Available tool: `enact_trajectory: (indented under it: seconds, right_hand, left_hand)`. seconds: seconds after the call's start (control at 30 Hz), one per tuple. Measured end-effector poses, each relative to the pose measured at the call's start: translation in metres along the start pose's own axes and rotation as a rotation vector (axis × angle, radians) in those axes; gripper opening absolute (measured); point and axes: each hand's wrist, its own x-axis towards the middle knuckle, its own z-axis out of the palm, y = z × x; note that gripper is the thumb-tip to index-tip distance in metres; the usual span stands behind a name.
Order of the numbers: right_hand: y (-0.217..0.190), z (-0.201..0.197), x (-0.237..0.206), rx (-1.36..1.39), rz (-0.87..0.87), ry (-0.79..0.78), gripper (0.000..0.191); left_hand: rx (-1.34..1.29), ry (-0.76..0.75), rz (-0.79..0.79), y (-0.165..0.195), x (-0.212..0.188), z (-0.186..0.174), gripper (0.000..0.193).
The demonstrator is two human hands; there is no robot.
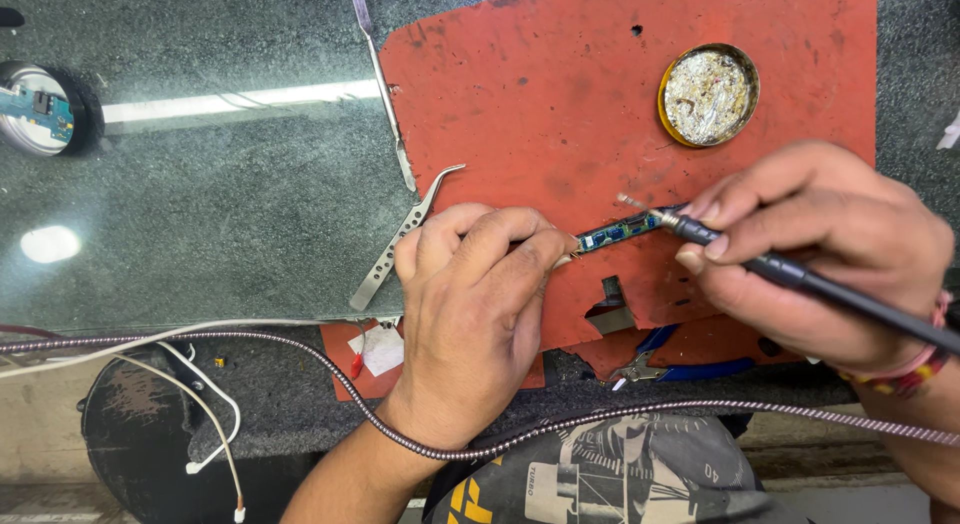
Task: The person solders a small circuit board on a red work mat, holding the board with one hand while applying a soldering iron to its contacts. They periodically dip the iron in a solder tin, reposition the board, and continue soldering different points along it.
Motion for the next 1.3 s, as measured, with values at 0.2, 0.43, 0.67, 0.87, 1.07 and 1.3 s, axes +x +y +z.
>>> enact_trajectory:
  seconds: [0.2,0.43,0.67,0.87,1.07,1.3]
  right_hand:
    - [-0.005,0.005,0.001,-0.287,-0.14,0.03,0.024]
    - [-0.007,0.009,0.005,-0.478,-0.299,-0.01,0.017]
    - [-0.004,0.001,0.007,-0.368,-0.274,-0.083,0.016]
    - [0.002,-0.006,-0.001,-0.206,-0.036,0.044,0.016]
    - [0.01,-0.01,-0.004,-0.119,0.01,0.039,0.019]
    - [0.001,-0.016,0.0,-0.091,0.109,-0.016,0.015]
  left_hand:
    - [0.007,-0.008,-0.005,0.0,0.0,-0.001,0.022]
    - [0.023,-0.001,0.007,0.001,0.001,-0.001,0.022]
    - [0.019,-0.002,0.01,0.001,0.0,-0.001,0.021]
    - [0.003,-0.004,0.007,0.001,0.0,-0.002,0.023]
    - [0.002,-0.007,0.006,0.001,0.0,-0.001,0.023]
    - [0.005,-0.006,0.002,0.001,0.0,0.0,0.022]
